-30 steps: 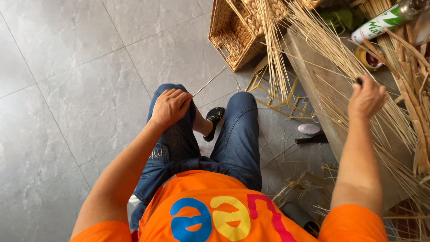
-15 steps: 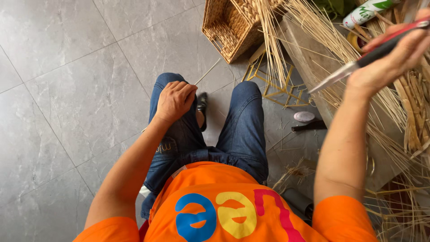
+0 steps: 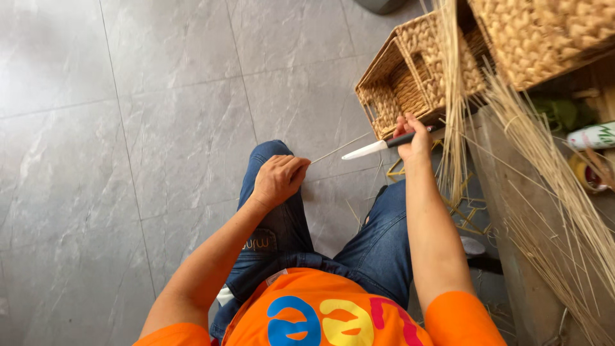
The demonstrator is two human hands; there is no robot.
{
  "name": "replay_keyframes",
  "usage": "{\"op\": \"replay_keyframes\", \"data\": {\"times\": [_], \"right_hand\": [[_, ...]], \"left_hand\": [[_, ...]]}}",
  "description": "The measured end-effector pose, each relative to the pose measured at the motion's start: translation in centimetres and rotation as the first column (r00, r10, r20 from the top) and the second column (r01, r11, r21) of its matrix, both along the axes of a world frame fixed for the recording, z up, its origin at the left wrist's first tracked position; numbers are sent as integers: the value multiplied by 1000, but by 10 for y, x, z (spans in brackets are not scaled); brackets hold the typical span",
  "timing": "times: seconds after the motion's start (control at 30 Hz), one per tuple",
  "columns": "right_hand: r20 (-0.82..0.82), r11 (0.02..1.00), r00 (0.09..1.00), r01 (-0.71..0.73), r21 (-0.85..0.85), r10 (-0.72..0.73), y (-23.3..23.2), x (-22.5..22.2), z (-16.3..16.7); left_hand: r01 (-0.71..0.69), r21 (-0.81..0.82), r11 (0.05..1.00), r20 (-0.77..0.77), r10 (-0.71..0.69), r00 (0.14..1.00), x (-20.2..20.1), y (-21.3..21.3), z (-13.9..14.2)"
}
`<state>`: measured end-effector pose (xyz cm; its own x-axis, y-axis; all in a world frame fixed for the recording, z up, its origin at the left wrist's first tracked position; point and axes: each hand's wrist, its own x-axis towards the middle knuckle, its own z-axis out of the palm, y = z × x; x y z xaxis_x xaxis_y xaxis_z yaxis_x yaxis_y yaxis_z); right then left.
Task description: The person sits on the floor and uses shears to cut the ends of dried plant stalks. They gather the cut stalks into a bundle, tie them together, and carry the bundle indoors to a workbench.
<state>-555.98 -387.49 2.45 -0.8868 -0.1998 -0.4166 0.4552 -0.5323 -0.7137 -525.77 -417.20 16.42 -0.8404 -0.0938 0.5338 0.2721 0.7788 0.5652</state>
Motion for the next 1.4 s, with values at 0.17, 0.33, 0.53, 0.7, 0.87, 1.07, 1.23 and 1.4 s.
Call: {"op": "replay_keyframes", "data": {"times": [0.17,0.33,0.53,0.7,0.87,1.07,1.23,1.4], "right_hand": [[87,992,992,86,94,-94,-13,-33,-48],[101,990,986,132,51,-136,-24,-46,-39],[87,998,995,55,-44,-51,-34,-69,-33],[21,984,989,146,-102,-145,-32,-93,-42],[23,926,968,248,-287,-252,-32,-105,-44],[26,925,953,299,-235,-301,-36,-94,-42],[84,927,953,304,-220,-292,-34,-81,-43],[118,947,971,232,-225,-209,-35,-54,-46]], "left_hand": [[-48,2,999,0,48,999,-7,0,-5],[-32,8,999,93,31,995,-17,3,2],[-64,-49,997,140,70,988,-25,9,12],[-87,-76,993,156,98,983,-25,5,9],[-143,-106,984,137,157,978,-19,4,6],[-145,-119,982,134,160,978,-13,2,6],[-165,-113,980,142,180,973,-9,2,6],[-157,-107,982,125,170,978,-6,4,5]]}}
